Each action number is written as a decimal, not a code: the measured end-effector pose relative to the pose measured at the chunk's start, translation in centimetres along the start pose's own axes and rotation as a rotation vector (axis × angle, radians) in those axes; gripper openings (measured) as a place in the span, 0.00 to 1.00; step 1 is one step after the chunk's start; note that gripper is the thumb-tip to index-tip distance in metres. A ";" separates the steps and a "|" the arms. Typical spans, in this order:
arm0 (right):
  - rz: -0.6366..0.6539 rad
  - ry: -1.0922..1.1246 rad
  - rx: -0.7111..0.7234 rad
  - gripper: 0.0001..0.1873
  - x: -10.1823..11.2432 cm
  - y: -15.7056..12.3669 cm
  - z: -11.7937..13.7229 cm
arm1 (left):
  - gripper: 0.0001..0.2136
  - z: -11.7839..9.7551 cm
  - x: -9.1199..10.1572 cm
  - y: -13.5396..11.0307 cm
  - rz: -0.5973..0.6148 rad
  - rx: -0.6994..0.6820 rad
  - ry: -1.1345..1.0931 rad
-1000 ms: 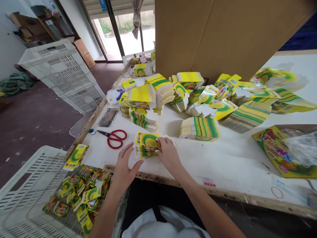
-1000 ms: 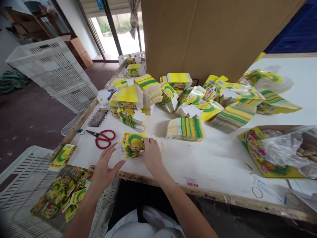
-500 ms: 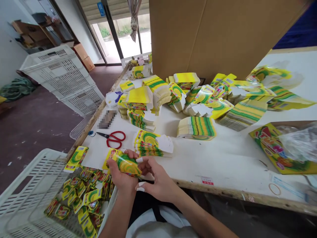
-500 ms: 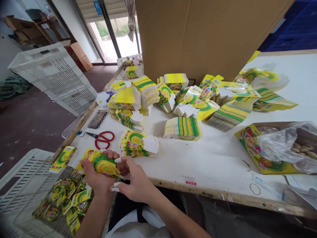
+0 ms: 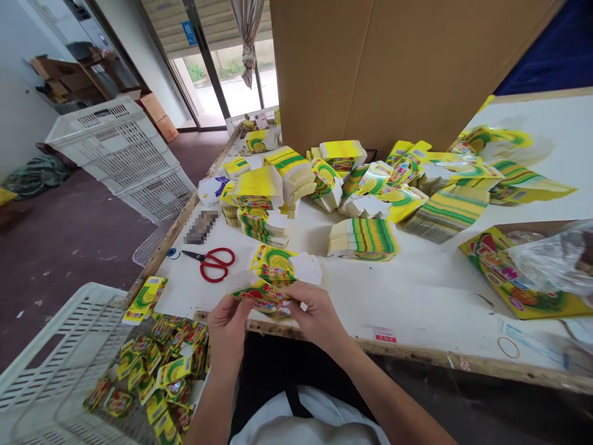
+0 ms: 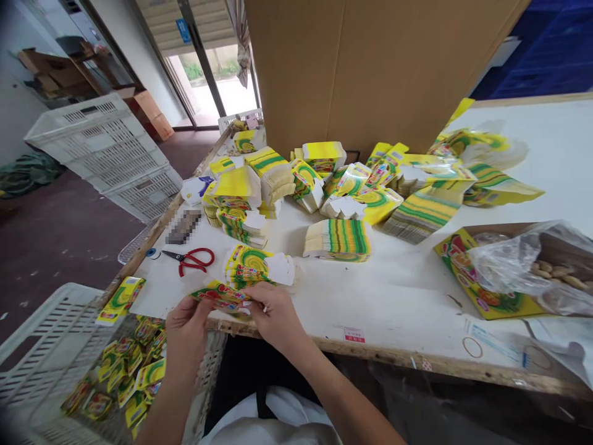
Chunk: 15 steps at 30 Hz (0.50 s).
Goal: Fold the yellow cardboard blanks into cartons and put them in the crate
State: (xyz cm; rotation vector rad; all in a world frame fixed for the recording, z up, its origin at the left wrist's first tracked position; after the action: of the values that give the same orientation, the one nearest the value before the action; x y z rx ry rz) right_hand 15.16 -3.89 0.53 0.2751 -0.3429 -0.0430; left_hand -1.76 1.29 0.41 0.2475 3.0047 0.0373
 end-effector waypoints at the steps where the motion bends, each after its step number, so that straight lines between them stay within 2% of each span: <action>1: -0.002 -0.082 0.025 0.14 0.5 0.0 -0.1 | 0.15 -0.8 0.6 0.2 0.034 -0.037 0.017; 3: 0.022 -0.299 0.077 0.17 1.2 0.0 0.0 | 0.22 -2.6 1.6 0.6 0.112 -0.169 0.067; 5: 0.086 -0.469 0.156 0.17 1.4 0.0 0.6 | 0.31 -4.0 1.8 0.8 0.230 -0.242 0.264; 7: 0.150 -0.507 0.269 0.17 0.9 0.1 1.5 | 0.38 -4.2 1.1 0.8 0.401 -0.168 0.574; 9: 0.129 -0.466 0.316 0.18 0.3 0.0 2.0 | 0.34 -3.4 -0.1 0.6 0.562 -0.033 0.784; 11: -0.027 -0.369 0.235 0.24 0.0 -0.2 1.7 | 0.26 -2.2 -1.1 0.3 0.615 0.047 0.860; 13: -0.197 -0.175 0.075 0.34 -0.2 -0.4 0.7 | 0.24 -1.1 -1.7 -0.1 0.560 0.055 0.898; 15: -0.220 0.109 -0.099 0.34 -0.8 -0.6 -0.7 | 0.28 -0.3 -2.1 -0.6 0.521 0.042 0.930</action>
State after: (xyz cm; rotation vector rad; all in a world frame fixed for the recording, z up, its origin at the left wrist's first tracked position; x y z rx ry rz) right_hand 14.67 -4.17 -0.51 0.2154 -0.2007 -0.2595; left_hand 0.17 0.37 0.91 1.3433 3.7053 0.1839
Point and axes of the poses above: each hand's wrist, its own y-axis towards the middle knuckle, its own x-axis out of the back of the hand, z = x × y, the point moved 2 cm from there along y, towards the middle knuckle, and after that the axes turned 9 degrees about z, right-handed, at the moved point
